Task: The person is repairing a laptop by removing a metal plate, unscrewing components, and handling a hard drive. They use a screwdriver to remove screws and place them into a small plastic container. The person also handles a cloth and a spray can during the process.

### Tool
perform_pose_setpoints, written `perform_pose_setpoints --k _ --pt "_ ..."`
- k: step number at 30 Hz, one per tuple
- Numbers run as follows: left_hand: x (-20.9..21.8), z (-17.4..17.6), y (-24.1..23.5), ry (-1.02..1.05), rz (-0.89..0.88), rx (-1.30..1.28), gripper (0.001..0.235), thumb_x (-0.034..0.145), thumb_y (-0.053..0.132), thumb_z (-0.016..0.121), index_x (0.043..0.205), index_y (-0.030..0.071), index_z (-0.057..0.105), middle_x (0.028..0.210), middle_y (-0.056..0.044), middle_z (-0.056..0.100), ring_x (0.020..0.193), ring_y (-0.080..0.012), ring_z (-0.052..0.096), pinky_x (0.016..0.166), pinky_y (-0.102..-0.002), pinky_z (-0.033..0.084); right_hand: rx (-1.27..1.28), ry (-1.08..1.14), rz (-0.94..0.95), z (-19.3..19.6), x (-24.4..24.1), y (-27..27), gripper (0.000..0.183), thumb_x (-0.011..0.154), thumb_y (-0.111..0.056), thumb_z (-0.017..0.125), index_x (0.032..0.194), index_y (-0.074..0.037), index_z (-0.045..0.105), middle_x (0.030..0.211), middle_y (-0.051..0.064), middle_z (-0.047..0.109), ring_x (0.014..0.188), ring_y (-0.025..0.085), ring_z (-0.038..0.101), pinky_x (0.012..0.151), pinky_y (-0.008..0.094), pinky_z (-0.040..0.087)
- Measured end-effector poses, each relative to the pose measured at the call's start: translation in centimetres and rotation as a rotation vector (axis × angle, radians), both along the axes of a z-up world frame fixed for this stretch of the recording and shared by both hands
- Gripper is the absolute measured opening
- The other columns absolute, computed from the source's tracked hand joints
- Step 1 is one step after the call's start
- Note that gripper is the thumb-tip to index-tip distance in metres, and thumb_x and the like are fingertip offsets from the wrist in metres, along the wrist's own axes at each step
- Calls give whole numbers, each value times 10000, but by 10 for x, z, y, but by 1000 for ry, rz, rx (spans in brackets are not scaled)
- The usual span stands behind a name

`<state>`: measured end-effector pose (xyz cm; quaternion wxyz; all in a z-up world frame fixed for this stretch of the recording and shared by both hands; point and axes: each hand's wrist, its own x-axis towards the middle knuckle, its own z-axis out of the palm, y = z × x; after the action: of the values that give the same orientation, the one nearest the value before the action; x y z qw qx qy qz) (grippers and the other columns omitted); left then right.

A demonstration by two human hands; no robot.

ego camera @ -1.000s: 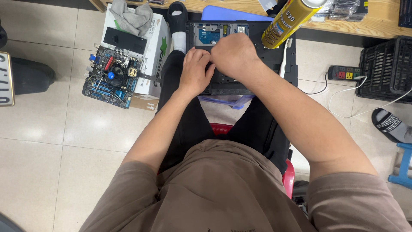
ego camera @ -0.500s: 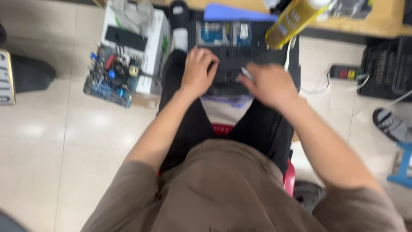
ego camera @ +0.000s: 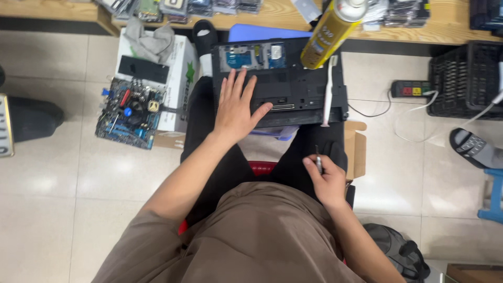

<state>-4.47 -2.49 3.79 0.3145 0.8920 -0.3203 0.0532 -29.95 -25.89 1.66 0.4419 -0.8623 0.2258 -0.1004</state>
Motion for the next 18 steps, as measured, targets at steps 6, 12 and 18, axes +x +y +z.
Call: perform_pose_setpoints --k 6,12,18 --pt "-16 -9 -55 52 -233 226 1071 1049 833 578 1685 -27 536 1815 -336 378 1716 -537 272 1415 -671 145 108 22 6 -2 19 0 96 1034 -243 895 1074 -156 902 650 118 747 611 202 696 604 365 540" --pt "-47 -11 -38 161 -239 -200 407 1091 513 751 1359 210 704 1261 -17 735 1224 -268 693 1076 -444 518 176 4 -29 8 17 2 130 1066 -215 854 1074 -87 877 556 108 690 494 195 684 532 325 527" --pt "-100 122 -24 326 -285 -509 234 1088 485 728 912 345 792 819 141 799 806 -165 829 724 -291 656 224 -42 16 -13 20 -5 128 1060 -215 847 1115 -106 888 617 105 715 584 170 703 570 337 534"
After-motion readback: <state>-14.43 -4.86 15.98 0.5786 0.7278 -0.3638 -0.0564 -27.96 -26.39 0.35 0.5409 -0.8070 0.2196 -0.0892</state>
